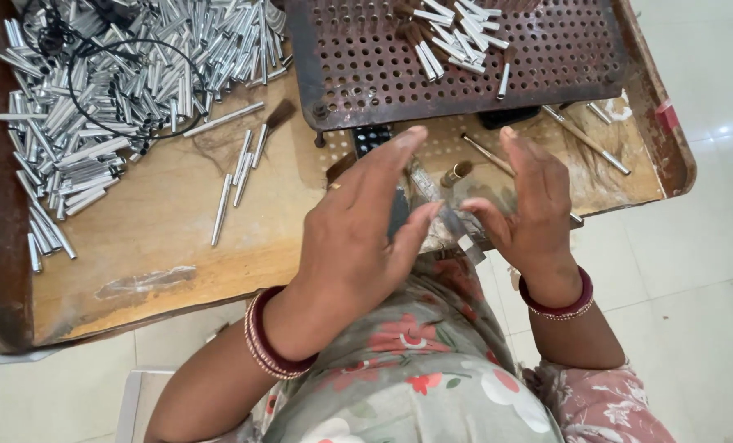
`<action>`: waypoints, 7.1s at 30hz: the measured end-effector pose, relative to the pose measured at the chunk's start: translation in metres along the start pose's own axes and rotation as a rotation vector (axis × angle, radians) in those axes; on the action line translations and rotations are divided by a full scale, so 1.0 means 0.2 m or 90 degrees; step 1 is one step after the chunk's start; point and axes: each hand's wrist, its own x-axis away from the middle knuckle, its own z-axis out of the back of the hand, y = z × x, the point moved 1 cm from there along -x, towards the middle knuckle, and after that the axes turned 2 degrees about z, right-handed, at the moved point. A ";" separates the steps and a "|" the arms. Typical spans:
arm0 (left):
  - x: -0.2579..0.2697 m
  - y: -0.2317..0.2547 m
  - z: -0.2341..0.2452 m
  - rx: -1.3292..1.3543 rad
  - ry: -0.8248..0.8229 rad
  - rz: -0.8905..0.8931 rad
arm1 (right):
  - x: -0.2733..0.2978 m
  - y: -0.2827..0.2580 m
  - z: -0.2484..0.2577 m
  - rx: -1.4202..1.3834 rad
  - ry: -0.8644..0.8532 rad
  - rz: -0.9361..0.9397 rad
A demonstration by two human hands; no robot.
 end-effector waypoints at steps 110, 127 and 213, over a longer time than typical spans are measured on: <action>0.15 -1.01 0.51 -0.812 0.117 0.254 | 0.20 -0.25 -0.18 -0.416 0.357 -0.135; 0.20 -1.00 0.55 -0.736 0.162 0.216 | 0.22 -0.23 -0.15 -0.404 0.328 -0.131; 0.45 -0.04 -0.18 0.463 0.054 0.173 | 0.29 -0.39 0.00 -0.510 0.166 -0.097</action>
